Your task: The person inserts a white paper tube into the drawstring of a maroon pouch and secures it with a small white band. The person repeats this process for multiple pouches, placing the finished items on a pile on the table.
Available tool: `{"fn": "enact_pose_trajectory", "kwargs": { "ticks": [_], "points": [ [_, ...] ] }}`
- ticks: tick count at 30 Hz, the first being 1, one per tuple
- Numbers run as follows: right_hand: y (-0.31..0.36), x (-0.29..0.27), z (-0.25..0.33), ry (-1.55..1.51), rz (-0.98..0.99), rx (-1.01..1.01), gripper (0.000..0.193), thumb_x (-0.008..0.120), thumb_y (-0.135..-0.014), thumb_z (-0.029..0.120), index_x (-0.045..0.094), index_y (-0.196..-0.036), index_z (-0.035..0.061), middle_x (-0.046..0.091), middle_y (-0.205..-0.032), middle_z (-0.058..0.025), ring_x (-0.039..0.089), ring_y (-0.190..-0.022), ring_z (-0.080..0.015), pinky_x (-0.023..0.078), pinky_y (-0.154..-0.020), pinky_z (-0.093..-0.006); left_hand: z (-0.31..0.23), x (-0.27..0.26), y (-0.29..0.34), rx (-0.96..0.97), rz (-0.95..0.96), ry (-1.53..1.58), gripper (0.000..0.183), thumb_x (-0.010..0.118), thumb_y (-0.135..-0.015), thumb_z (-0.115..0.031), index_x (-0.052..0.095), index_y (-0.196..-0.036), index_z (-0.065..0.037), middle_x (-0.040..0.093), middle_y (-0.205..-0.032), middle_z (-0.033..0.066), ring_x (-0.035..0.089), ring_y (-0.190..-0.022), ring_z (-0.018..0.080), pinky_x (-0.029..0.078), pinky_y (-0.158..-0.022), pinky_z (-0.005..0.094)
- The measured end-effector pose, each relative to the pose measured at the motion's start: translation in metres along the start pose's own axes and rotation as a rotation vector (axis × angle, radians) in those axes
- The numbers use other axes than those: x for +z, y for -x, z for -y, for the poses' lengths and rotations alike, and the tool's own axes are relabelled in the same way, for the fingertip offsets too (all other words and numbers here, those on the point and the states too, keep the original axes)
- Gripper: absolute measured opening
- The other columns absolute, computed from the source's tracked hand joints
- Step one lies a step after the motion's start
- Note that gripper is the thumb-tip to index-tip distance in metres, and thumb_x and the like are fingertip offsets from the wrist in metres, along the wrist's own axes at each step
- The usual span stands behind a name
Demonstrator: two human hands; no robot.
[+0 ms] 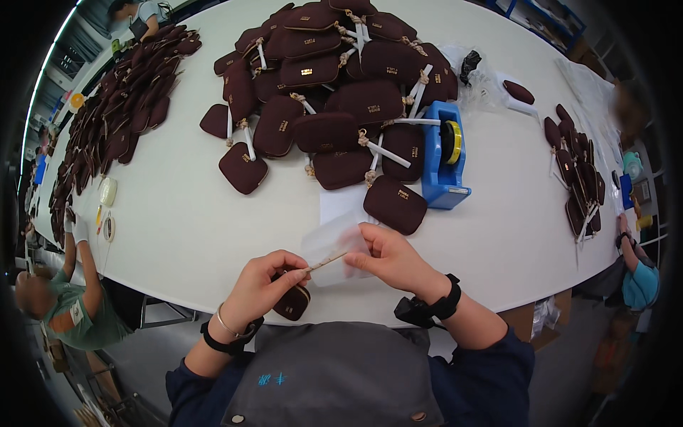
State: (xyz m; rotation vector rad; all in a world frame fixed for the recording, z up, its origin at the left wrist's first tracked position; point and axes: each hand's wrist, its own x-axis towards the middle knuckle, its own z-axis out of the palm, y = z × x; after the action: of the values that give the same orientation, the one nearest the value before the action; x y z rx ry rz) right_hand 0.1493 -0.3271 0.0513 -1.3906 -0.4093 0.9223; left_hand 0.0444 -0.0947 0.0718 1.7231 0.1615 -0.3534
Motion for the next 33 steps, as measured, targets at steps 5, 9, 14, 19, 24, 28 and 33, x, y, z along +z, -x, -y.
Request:
{"fn": "enact_pose_trajectory", "kwargs": {
  "ticks": [5,9,14,19,24,28,33],
  "points": [
    [-0.001,-0.005,-0.003,-0.013,0.044,0.021,0.03,0.062,-0.094,0.01,0.056,-0.121,0.0009,0.063,-0.1,0.0002,0.06,-0.089,-0.0055,0.048,-0.077,-0.0217,0.006,0.0,0.001,-0.041,0.0,0.171,0.037,0.065,-0.09,-0.004,0.05,-0.123,0.004,0.068,-0.092,0.0068,0.065,-0.087,0.0114,0.051,-0.08,0.0249],
    [-0.002,-0.006,-0.002,-0.019,0.028,0.049,0.03,0.063,-0.093,0.009,0.057,-0.121,0.0007,0.064,-0.102,-0.0014,0.061,-0.092,-0.0071,0.049,-0.081,-0.0223,0.002,-0.003,-0.001,-0.026,0.031,0.094,0.062,0.07,-0.086,-0.003,0.034,-0.137,0.005,0.067,-0.094,0.0068,0.064,-0.087,0.0111,0.05,-0.081,0.0244],
    [-0.003,-0.003,0.005,-0.04,0.095,0.051,0.03,0.065,-0.091,0.009,0.058,-0.119,0.0004,0.066,-0.104,-0.0038,0.062,-0.093,-0.008,0.05,-0.081,-0.0234,0.002,-0.004,-0.001,-0.064,0.068,0.067,0.067,0.071,-0.085,-0.003,0.034,-0.14,0.006,0.068,-0.093,0.0064,0.064,-0.087,0.0107,0.049,-0.08,0.0236],
    [0.002,-0.004,0.005,-0.045,0.074,0.078,0.027,0.068,-0.09,0.009,0.062,-0.114,0.0,0.067,-0.1,-0.0041,0.063,-0.088,-0.0085,0.05,-0.079,-0.0234,-0.001,-0.005,-0.002,-0.117,0.085,0.118,0.057,0.073,-0.084,-0.01,0.045,-0.13,0.01,0.07,-0.089,0.0068,0.064,-0.083,0.011,0.049,-0.077,0.0242],
    [0.004,0.003,0.01,-0.002,0.08,0.087,0.018,0.068,-0.09,0.009,0.067,-0.106,0.0005,0.068,-0.098,-0.004,0.063,-0.084,-0.0083,0.049,-0.075,-0.0233,-0.003,-0.001,-0.003,-0.104,0.035,0.109,0.041,0.071,-0.087,-0.011,0.056,-0.121,0.007,0.07,-0.087,0.0061,0.062,-0.079,0.0084,0.049,-0.072,0.0234],
    [0.006,-0.002,0.009,0.129,0.164,-0.047,0.014,0.065,-0.091,0.008,0.069,-0.102,0.0009,0.069,-0.095,-0.0052,0.064,-0.084,-0.0101,0.049,-0.075,-0.0251,-0.001,0.0,0.0,-0.061,0.024,0.116,0.02,0.068,-0.088,-0.009,0.066,-0.106,0.0,0.069,-0.085,0.0044,0.06,-0.074,0.0068,0.048,-0.068,0.0224],
    [0.006,-0.016,0.014,-0.021,0.259,-0.147,0.019,0.062,-0.093,0.016,0.071,-0.099,0.0004,0.071,-0.093,-0.0091,0.065,-0.083,-0.0137,0.051,-0.077,-0.027,-0.007,0.004,0.005,0.015,-0.046,0.084,0.011,0.065,-0.088,-0.004,0.07,-0.096,-0.001,0.069,-0.084,0.0026,0.06,-0.071,0.0069,0.048,-0.064,0.0212]
  ]
}}
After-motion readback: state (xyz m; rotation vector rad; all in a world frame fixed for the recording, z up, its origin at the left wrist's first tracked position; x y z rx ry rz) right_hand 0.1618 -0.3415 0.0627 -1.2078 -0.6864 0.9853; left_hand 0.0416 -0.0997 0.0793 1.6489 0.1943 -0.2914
